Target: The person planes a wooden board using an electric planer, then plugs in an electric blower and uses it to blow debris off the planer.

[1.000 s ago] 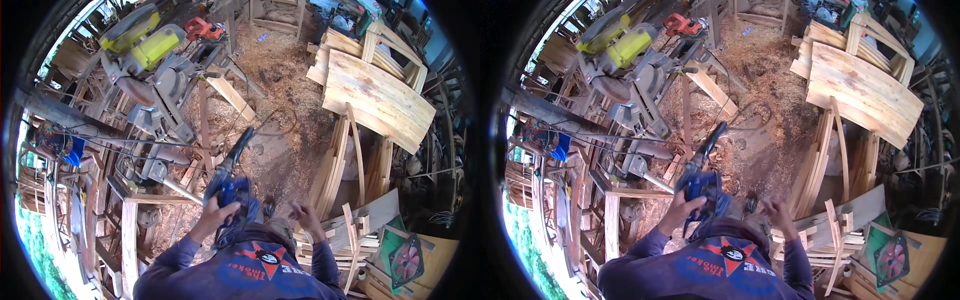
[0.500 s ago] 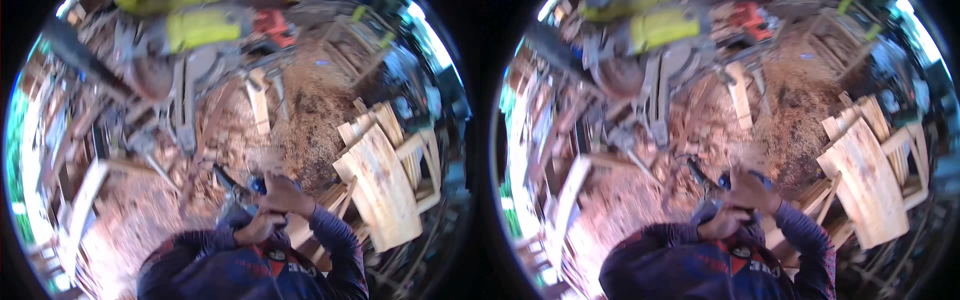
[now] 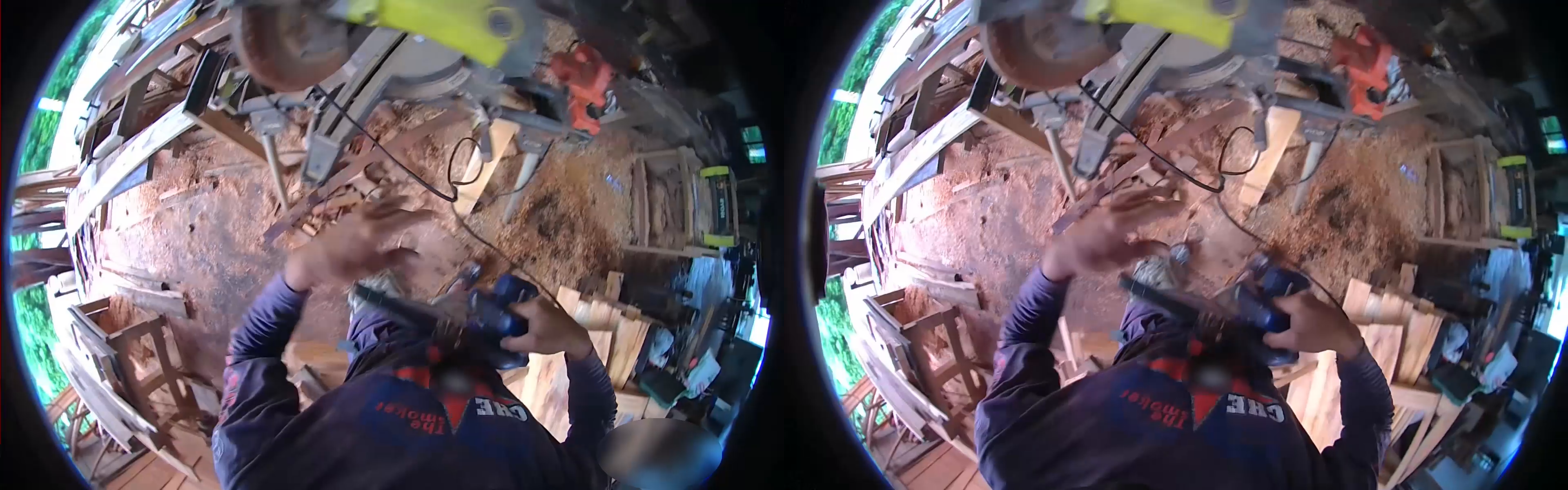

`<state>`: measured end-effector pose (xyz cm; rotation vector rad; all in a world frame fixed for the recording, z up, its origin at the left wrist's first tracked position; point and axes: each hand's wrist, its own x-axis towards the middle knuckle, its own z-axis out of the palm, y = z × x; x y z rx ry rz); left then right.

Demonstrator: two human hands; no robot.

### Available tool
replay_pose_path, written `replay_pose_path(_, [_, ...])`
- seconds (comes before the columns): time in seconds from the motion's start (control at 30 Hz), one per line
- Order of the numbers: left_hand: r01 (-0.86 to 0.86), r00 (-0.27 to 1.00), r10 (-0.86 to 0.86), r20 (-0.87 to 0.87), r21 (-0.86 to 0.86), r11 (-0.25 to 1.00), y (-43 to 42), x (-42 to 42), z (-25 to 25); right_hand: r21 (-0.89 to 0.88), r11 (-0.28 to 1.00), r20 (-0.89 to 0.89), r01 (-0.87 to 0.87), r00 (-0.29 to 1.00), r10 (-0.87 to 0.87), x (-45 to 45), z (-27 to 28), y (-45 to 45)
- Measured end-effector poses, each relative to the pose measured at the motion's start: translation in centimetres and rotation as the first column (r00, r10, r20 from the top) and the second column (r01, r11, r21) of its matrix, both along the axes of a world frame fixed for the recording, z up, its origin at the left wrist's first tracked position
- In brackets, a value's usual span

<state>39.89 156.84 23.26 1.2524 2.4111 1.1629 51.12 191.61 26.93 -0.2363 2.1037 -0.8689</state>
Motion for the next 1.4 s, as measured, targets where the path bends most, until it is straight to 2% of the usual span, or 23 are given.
replay_pose_path(0.07, [-0.071,0.997,0.064,-0.049,-0.147,0.987,1.4,-4.4,-2.9,-0.088,0.958,-0.140,-0.273,0.956,0.259,-0.5,-0.6,6.7])
replay_pose_path(0.1, [-0.065,0.997,0.057,-0.058,-0.150,0.987,2.4,-4.5,-4.3,-0.169,0.958,-0.237,-0.232,0.953,0.189,-0.6,-0.1,8.3])
replay_pose_path(0.2, [-0.120,0.972,0.109,0.210,0.037,0.992,6.1,-3.7,-5.3,-0.269,0.926,-0.377,-0.265,0.914,0.152,-1.4,0.8,12.6])
replay_pose_path(0.27, [-0.371,0.795,0.242,0.556,0.131,0.919,11.1,-2.2,-4.5,-0.332,0.909,-0.354,-0.253,0.926,0.128,-2.2,1.6,15.1])
replay_pose_path(0.3, [-0.495,0.673,0.477,0.565,-0.136,0.858,14.0,-1.6,-1.5,-0.389,0.891,-0.318,-0.234,0.942,0.109,-2.7,1.8,16.0])
replay_pose_path(0.33, [-0.607,0.749,0.601,0.280,-0.075,0.791,15.1,-1.8,-5.5,-0.444,0.870,-0.281,-0.215,0.955,0.092,-3.3,2.0,16.5])
replay_pose_path(0.43, [-0.814,0.528,0.808,0.260,-0.116,0.569,16.0,-5.2,-11.6,-0.527,0.837,-0.317,-0.148,0.948,-0.032,-2.7,1.7,18.9])
replay_pose_path(0.47, [-0.845,0.501,0.804,0.319,-0.021,0.535,15.5,-6.1,-14.4,-0.532,0.840,-0.306,-0.107,0.949,-0.073,-2.3,1.1,20.2])
replay_pose_path(0.5, [-0.867,0.483,0.792,0.374,0.075,0.493,15.1,-7.1,-17.1,-0.541,0.781,-0.610,-0.311,0.785,-0.110,-1.8,-0.8,21.6])
replay_pose_path(0.53, [-0.887,0.421,0.806,0.416,0.005,0.461,14.0,-7.7,-18.6,-0.593,0.781,-0.503,-0.195,0.847,-0.171,-0.9,-0.9,22.3])
replay_pose_path(0.6, [-0.927,0.373,0.681,0.630,0.229,0.296,11.7,-8.0,-20.6,-0.714,0.688,-0.210,0.130,0.898,-0.387,1.1,-1.2,23.9])
replay_pose_path(0.67, [-0.954,0.289,0.126,0.949,0.296,-0.045,9.3,-6.9,-17.7,-0.778,0.488,0.035,0.396,0.802,-0.596,3.1,-1.1,25.1])
replay_pose_path(0.77, [-0.957,0.242,0.127,0.962,0.215,0.194,9.3,-4.6,-12.2,-0.821,0.362,-0.041,0.442,0.586,-0.809,4.8,-1.8,25.0])
replay_pose_path(0.8, [-0.888,0.270,0.174,0.947,0.175,0.425,10.1,-4.6,-11.7,-0.831,0.347,-0.097,0.435,0.501,-0.860,5.2,-2.1,24.8])
replay_pose_path(0.87, [-0.802,0.386,0.241,0.891,0.195,0.564,13.2,-6.3,-16.6,-0.879,0.169,0.237,0.445,0.718,-0.655,4.2,-0.6,23.4])
replay_pose_path(0.9, [-0.837,0.414,0.173,0.894,0.299,0.459,15.0,-6.4,-17.2,-0.894,0.097,0.332,0.437,0.794,-0.510,3.6,-0.4,22.6])
replay_pose_path(0.93, [-0.815,0.478,0.160,0.863,0.369,0.447,16.3,-6.8,-16.3,-0.884,0.036,0.352,0.465,0.715,-0.604,4.0,-0.1,21.1])
replay_pose_path(1.0, [-0.834,0.334,-0.387,0.860,0.460,0.305,16.7,-7.9,-14.7,-0.866,-0.101,0.375,0.490,0.501,-0.780,4.6,0.6,17.8])
replay_pose_path(1.07, [-0.874,0.284,-0.559,0.779,0.450,0.183,13.4,-7.2,-16.1,-0.862,-0.195,0.410,0.467,0.417,-0.811,5.4,1.8,15.6])
replay_pose_path(1.13, [-0.993,0.108,-0.215,0.971,0.116,0.027,8.0,-4.4,-11.7,-0.896,-0.238,0.338,0.374,0.230,-0.912,6.3,3.5,13.6])
replay_pose_path(1.23, [-0.981,0.190,-0.131,0.973,0.193,0.011,-3.7,-1.5,-16.2,-0.909,-0.264,0.264,0.322,-0.043,-0.963,7.5,8.4,13.7])
replay_pose_path(1.27, [-0.990,0.105,-0.107,0.989,0.094,-0.103,-5.9,-0.3,-12.0,-0.906,-0.272,0.240,0.323,-0.135,-0.961,7.7,10.2,13.9])
replay_pose_path(1.4, [-0.923,0.131,0.387,0.913,0.255,-0.288,-18.6,-0.2,-9.4,-0.900,-0.263,0.134,0.349,-0.353,-0.926,9.6,15.8,17.2])
